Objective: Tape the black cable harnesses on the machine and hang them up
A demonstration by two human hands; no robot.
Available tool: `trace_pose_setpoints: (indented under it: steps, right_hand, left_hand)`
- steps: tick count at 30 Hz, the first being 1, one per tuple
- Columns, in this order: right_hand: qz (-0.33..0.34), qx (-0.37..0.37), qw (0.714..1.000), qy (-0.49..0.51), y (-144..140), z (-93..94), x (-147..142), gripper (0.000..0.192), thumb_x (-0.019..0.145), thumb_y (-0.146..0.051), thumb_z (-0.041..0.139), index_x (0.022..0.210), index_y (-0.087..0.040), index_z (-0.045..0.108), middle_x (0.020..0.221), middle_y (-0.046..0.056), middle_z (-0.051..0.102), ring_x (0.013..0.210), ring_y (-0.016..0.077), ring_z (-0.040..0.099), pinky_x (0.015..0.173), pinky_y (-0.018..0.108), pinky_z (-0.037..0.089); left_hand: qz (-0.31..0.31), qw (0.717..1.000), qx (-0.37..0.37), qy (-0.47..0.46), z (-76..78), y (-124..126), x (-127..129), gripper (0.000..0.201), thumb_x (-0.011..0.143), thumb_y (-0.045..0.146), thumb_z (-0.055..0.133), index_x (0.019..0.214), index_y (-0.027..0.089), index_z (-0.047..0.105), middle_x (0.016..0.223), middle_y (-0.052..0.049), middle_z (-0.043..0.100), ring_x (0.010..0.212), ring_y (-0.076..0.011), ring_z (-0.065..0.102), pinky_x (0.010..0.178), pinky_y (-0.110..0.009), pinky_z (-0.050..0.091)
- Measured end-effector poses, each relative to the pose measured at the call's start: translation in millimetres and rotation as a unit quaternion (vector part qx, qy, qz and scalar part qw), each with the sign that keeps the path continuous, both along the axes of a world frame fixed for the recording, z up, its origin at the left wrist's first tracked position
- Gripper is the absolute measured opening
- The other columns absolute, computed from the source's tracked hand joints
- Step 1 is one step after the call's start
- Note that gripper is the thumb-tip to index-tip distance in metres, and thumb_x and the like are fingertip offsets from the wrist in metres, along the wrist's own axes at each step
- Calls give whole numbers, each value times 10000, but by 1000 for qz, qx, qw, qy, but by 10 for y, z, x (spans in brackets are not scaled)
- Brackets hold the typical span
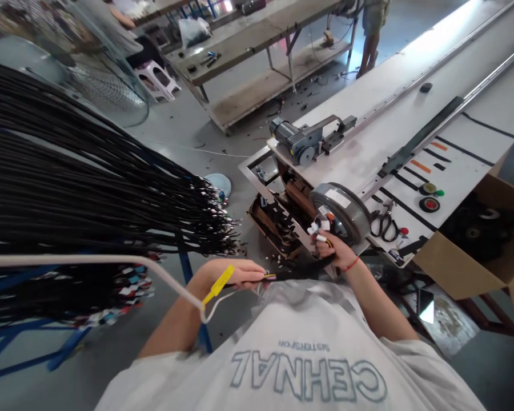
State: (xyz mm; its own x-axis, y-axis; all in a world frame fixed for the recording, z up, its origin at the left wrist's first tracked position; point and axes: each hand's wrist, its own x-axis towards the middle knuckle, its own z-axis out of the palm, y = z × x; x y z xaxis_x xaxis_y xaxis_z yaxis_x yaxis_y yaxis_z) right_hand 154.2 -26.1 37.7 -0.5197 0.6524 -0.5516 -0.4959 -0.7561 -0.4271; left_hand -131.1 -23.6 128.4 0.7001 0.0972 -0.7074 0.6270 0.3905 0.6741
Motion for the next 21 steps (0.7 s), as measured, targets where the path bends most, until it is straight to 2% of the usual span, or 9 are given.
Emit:
trace_pose_setpoints:
  steps: [2,4,7,9,11,13,15,18,21]
  right_hand:
    - [-185,-13,983,-7,240,-120,-42,286,767,-361,732,698,-168,531,446,-120,352,325,2,236,300,99,246]
    - [-333,-10,942,-34,456,-185,-98,270,794,-309,699,677,-200,481,483,-104,433,351,23,348,336,105,349]
    - [-447,-11,892,-60,583,-221,-216,134,804,-230,650,739,-218,533,650,-62,617,542,64,578,512,138,515]
    - [-467,2,883,-44,518,-223,-312,43,805,-201,630,806,-212,588,794,-23,686,729,91,655,640,170,559]
    - [-422,14,906,-24,391,-215,-400,65,793,-214,657,827,-195,606,867,18,707,823,126,673,666,208,573]
    - [-337,14,941,-26,294,-204,-445,138,776,-261,703,825,-183,600,869,43,713,785,159,681,604,246,579]
    - [-284,1,958,-51,300,-194,-419,180,789,-317,705,825,-186,587,821,43,713,693,175,674,531,278,572]
    - [-329,-18,942,-72,486,-182,-291,152,874,-307,590,771,-199,559,686,14,681,654,162,661,554,279,572]
    - [-365,-21,929,-52,642,-190,-186,183,901,-227,501,724,-203,544,599,-7,623,678,140,659,635,255,572]
  left_hand:
    - [88,996,-17,11,-159,-40,-67,514,784,670,558,858,163,599,537,68,326,450,-73,241,422,-235,160]
    - [159,987,-4,13,-312,-44,-97,548,741,695,591,848,158,577,540,80,300,455,-64,209,423,-227,132]
    - [252,967,45,10,-501,1,0,560,742,699,589,853,151,556,547,95,271,452,-50,167,417,-215,99]
    - [293,954,61,-8,-615,65,227,545,755,680,588,859,147,544,549,103,253,445,-44,161,411,-204,93]
    - [318,945,63,-46,-727,163,579,523,755,659,604,840,149,521,549,109,250,435,-37,176,406,-187,106]
    - [349,930,67,-88,-826,286,959,505,743,640,631,778,162,472,545,112,265,426,-31,198,399,-172,133]
    - [366,920,39,-134,-899,397,1228,489,747,612,645,759,164,450,572,94,339,435,-33,260,408,-165,217]
    - [304,932,-69,-186,-965,457,1258,464,767,566,654,839,126,525,606,75,386,468,-47,330,464,-189,347]
    - [253,937,-142,-195,-1021,376,987,454,799,509,650,963,91,587,605,76,370,497,-56,357,530,-205,407]
